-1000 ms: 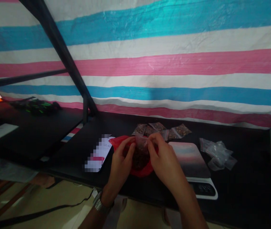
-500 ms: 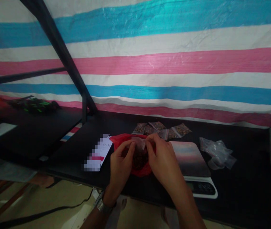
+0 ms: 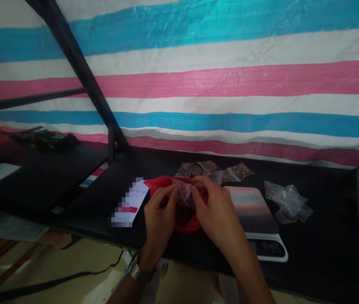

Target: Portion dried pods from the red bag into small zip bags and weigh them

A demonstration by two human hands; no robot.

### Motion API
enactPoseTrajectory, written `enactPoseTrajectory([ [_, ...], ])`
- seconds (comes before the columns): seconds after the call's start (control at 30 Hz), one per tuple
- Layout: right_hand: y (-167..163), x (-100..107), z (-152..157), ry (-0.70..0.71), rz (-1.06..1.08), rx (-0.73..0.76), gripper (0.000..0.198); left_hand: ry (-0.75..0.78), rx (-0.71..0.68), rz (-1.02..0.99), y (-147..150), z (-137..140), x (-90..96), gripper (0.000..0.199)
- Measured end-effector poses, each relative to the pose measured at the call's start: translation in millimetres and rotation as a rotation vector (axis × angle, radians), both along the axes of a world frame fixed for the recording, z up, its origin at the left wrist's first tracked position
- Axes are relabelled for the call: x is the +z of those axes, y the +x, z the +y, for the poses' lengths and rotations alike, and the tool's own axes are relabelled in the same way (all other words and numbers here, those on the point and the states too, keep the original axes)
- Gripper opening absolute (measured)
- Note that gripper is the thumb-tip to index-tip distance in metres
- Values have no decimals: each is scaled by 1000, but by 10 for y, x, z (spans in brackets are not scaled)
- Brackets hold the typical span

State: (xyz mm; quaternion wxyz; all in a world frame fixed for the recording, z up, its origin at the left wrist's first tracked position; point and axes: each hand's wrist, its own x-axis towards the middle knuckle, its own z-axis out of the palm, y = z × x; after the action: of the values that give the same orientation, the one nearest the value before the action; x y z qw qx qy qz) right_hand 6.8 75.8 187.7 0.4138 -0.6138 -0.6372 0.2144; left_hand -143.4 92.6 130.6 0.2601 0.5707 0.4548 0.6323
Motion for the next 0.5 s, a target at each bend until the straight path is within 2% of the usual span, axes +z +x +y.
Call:
enactPoseTrajectory([
  [0.1,15,-23,0,5,-40,12,26,13,36,9,-21,-2,-11,12],
  [0.23,25,-24,21,-23,-197,0,15,-8,-18,-31,-29,13,-16,12],
  [0.37,37,9,52,-1,-97,-33,19,-78,-64,-9,-34,56,-42,15],
  [0.5,46,-22,60,-52,-82,-21,19,-91,-114,68,-44,81,-71,12],
])
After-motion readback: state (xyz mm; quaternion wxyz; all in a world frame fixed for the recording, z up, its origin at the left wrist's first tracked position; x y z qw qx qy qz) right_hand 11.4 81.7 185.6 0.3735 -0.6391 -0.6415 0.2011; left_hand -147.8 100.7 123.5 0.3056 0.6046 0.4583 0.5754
